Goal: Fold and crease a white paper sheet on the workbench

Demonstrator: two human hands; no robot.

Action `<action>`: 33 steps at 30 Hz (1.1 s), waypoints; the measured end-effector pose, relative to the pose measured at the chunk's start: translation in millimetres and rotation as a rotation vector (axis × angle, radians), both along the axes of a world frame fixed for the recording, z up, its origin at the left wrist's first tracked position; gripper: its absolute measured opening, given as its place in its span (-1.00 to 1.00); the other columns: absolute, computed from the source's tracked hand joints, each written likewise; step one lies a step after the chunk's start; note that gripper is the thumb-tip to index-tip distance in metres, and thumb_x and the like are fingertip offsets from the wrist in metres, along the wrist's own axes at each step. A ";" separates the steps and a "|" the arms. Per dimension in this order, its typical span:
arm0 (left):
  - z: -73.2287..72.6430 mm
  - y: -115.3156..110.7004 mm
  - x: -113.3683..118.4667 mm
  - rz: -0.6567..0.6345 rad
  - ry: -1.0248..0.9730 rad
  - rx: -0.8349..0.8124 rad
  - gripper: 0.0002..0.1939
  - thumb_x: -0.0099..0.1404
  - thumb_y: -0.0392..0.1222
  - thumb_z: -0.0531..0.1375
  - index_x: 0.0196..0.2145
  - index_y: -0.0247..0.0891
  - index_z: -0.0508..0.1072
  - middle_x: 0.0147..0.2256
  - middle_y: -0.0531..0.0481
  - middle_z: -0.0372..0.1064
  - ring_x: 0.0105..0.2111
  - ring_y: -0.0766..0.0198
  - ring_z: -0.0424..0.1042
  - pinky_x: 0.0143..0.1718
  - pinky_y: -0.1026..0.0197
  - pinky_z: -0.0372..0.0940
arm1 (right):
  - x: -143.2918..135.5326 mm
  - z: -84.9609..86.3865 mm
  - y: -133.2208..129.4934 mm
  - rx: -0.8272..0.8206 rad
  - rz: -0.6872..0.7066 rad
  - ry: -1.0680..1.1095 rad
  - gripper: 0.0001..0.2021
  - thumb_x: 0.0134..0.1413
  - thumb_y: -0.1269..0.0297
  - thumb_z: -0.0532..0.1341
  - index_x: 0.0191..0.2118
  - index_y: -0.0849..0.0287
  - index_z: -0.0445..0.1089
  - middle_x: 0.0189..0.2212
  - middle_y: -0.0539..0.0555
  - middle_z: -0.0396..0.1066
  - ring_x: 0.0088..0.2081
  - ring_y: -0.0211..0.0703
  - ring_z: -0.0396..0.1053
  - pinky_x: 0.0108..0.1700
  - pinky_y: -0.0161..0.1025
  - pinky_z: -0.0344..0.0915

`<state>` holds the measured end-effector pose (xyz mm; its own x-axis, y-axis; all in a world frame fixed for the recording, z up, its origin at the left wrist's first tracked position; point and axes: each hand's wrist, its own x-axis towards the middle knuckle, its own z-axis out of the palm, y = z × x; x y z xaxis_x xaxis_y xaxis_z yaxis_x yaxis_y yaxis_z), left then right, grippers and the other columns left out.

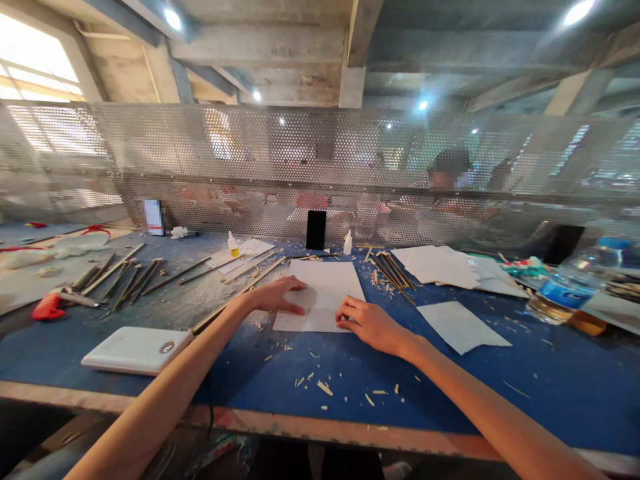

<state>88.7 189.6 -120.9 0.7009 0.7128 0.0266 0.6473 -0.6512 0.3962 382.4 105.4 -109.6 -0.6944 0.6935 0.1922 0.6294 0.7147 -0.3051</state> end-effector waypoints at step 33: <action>0.9 0.2 0.4 -0.011 0.013 0.016 -0.27 0.15 0.28 0.25 0.16 -0.16 0.30 0.07 -0.14 0.29 0.04 -0.01 0.29 0.09 0.08 0.14 | 4.2 2.0 1.4 -0.023 -0.005 0.006 -0.80 0.32 0.22 0.10 -0.17 0.15 0.45 -0.16 0.09 0.35 -0.23 -0.19 0.39 -0.14 -0.25 0.27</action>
